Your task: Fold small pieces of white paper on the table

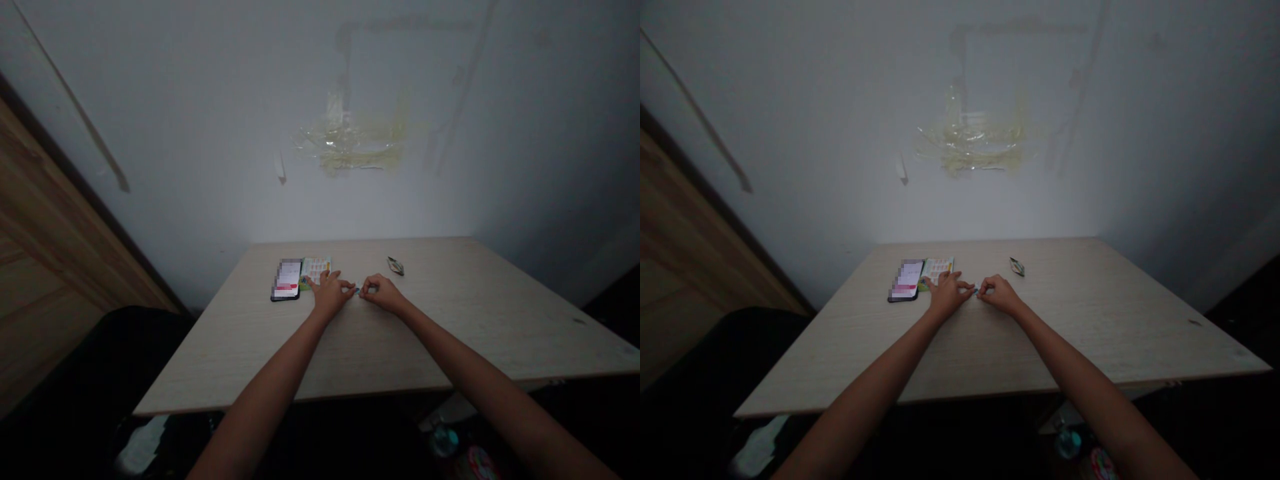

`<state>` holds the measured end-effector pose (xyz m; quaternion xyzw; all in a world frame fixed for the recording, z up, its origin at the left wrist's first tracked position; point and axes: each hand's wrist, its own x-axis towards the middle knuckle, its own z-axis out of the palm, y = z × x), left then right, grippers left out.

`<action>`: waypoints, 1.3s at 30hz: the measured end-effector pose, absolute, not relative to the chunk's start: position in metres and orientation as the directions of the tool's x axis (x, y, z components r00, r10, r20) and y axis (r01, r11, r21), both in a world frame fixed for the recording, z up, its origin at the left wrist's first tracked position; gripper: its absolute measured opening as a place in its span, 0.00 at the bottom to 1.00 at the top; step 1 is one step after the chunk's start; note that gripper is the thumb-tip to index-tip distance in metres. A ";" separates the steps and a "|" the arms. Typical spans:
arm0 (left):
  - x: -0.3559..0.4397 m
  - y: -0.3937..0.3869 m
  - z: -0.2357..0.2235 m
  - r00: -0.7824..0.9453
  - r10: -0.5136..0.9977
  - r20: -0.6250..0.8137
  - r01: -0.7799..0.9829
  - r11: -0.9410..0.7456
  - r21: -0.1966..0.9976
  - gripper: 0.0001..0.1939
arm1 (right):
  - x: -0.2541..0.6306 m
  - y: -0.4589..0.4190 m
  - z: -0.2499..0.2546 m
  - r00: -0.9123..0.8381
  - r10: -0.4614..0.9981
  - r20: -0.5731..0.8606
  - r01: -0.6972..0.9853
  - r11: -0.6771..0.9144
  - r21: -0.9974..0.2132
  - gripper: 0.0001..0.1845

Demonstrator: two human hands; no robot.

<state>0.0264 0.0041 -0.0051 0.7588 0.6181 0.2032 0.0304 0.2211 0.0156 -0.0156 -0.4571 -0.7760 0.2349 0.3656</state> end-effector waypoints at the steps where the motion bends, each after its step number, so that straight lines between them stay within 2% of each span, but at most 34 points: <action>1: 0.026 0.004 -0.005 0.153 0.952 0.266 0.925 -0.233 0.299 0.14 | 0.221 0.016 -0.016 -0.312 0.884 0.349 0.535 0.467 -0.704 0.03; 10: 0.025 0.002 -0.004 0.165 0.950 0.265 0.914 -0.248 0.320 0.14 | 0.222 0.019 -0.019 -0.294 0.895 0.334 0.437 0.437 -0.786 0.08; 17: 0.025 0.005 -0.006 0.154 0.948 0.279 0.921 -0.240 0.307 0.13 | 0.221 0.026 -0.024 -0.170 0.927 0.335 0.323 0.374 -0.869 0.10; 22: 0.024 0.006 -0.006 0.157 0.951 0.268 0.917 -0.241 0.319 0.13 | 0.221 0.032 -0.030 -0.131 0.923 0.361 0.381 0.383 -0.841 0.09; 30: 0.024 0.003 -0.002 0.178 0.956 0.233 0.914 -0.249 0.320 0.11 | 0.218 0.022 -0.018 -0.194 0.898 0.395 0.505 0.436 -0.745 0.06; 36: 0.023 0.003 -0.002 0.192 0.950 0.247 0.902 -0.270 0.336 0.11 | 0.213 0.026 -0.017 -0.183 0.909 0.374 0.498 0.414 -0.762 0.03; 39: 0.023 0.003 -0.002 0.200 0.950 0.238 0.896 -0.276 0.347 0.10 | 0.211 0.033 -0.019 -0.158 0.907 0.390 0.548 0.409 -0.730 0.02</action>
